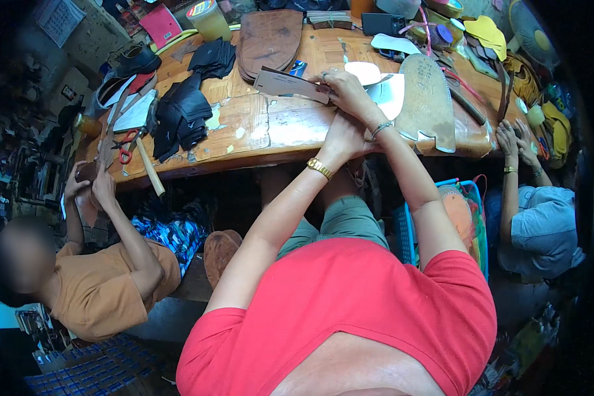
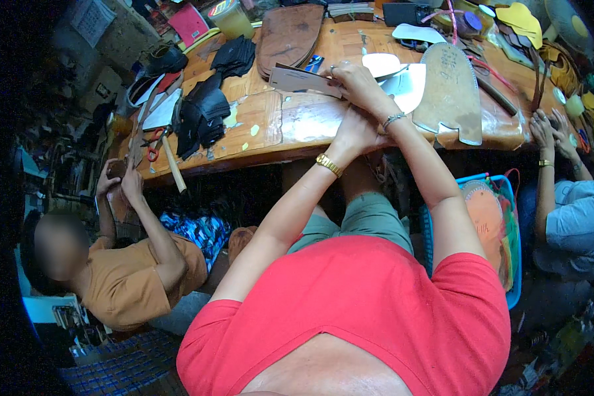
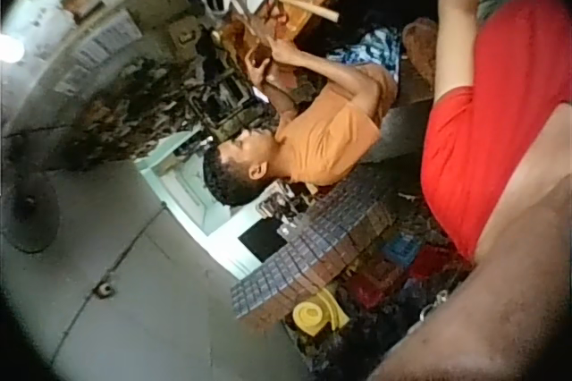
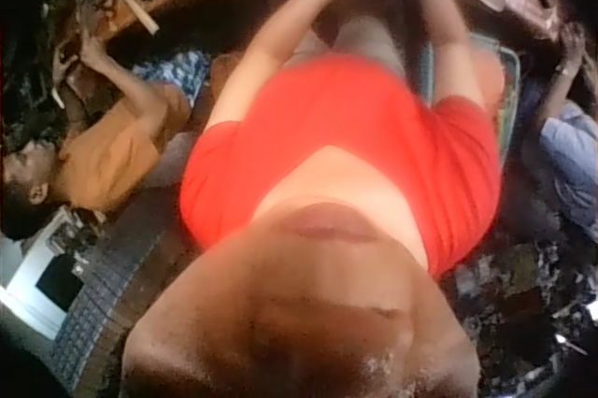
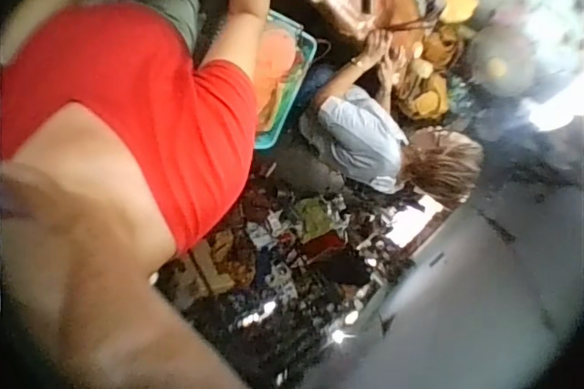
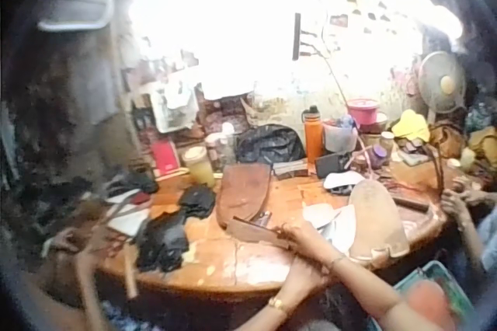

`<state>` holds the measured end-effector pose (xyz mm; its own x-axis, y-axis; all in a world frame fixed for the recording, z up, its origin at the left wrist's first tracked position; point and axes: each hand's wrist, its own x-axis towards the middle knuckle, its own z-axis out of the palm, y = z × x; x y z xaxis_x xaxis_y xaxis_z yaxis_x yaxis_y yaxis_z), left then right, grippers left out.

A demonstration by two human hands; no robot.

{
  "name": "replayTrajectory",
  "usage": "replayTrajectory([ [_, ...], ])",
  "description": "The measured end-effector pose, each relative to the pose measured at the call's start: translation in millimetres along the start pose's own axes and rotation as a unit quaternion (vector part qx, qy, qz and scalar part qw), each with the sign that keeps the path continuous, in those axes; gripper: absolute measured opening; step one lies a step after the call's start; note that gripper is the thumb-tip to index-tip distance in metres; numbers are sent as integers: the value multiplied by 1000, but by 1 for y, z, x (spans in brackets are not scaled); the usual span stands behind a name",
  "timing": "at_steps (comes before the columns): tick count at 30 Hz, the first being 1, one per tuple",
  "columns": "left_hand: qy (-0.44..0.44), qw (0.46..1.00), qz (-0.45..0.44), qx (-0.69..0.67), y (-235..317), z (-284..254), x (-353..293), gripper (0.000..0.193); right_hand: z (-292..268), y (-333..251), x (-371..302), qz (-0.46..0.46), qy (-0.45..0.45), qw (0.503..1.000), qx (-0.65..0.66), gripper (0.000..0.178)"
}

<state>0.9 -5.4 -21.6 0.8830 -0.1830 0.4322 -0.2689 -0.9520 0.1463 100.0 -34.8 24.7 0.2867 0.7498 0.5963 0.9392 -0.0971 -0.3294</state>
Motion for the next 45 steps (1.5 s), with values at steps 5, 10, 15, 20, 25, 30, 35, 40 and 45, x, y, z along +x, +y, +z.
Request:
replayTrajectory([
  [5,-6,1000,-4,0,2,-3,0,92,-1,-2,0,12,-7,1000,-18,27],
  [10,-24,1000,-15,-7,3,-9,1,90,-3,-8,2,50,-7,998,26,27],
  [15,-28,999,-14,-1,5,-8,3,86,4,-1,2,66,4,998,9,25],
  [20,-31,999,-11,26,4,-8,3,82,9,2,1,79,17,997,20,22],
  [25,-34,999,-11,27,6,-9,3,80,9,2,1,96,15,995,5,20],
  [30,20,999,1,34,2,1,-1,81,12,4,2,104,25,994,19,20],
  [35,-24,1000,-12,11,6,-10,0,80,12,4,2,118,19,992,35,19],
  [40,-37,999,-23,-18,3,-6,0,83,11,4,4,119,17,992,43,19],
  [45,3,1000,-12,17,3,-7,-2,84,6,-1,7,110,23,992,49,18],
])
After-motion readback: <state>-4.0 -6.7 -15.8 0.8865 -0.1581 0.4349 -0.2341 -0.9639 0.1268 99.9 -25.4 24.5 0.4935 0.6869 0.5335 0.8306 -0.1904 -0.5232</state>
